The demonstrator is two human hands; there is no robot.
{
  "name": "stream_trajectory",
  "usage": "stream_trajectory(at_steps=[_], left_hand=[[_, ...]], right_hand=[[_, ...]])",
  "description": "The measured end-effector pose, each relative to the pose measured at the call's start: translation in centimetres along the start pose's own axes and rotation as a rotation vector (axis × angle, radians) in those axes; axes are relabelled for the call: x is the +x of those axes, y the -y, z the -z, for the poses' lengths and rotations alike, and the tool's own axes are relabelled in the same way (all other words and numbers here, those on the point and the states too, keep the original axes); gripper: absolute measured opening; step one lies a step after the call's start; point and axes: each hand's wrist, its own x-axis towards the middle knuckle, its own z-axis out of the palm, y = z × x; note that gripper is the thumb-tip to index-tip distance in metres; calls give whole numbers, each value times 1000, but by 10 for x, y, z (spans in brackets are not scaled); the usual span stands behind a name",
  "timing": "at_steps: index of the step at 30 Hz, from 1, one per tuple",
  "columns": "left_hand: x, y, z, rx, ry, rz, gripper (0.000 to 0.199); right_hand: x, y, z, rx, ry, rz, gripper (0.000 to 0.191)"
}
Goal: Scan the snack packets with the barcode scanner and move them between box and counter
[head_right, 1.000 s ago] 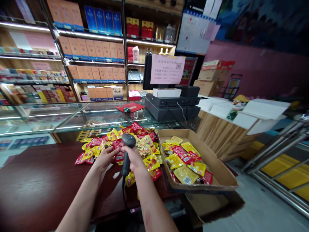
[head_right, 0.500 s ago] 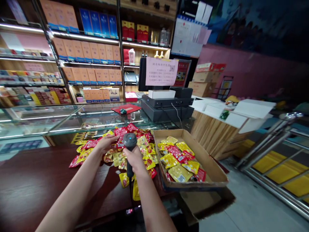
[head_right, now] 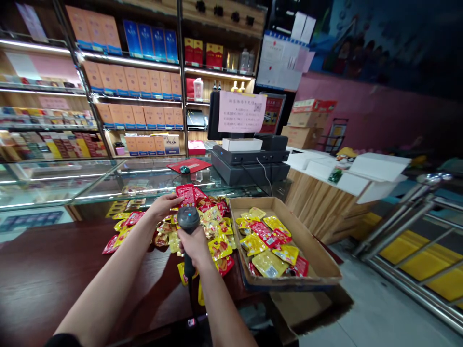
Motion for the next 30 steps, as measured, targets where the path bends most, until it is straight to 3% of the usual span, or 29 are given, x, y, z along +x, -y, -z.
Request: stream_trajectory(at_steps=[8,19,23,26,30], left_hand=[[-3,-3,-1,-19,5,6,49],[-5,-6,-1,26,-6,-4,33],[-10,-7,-1,20,16,2,39],[-17,-8,-11,46,47,-27,39],[-25,-5,-47,14,1,-73,42]], right_hand=[[0,0,-1,-9,-16,2,12],[5,-4,-1,-2,6,-8,10],[4,3,6,5,-98,133,10],[9,16,20,37,-222,251,17],[15,35,49,197,-209,222,21]])
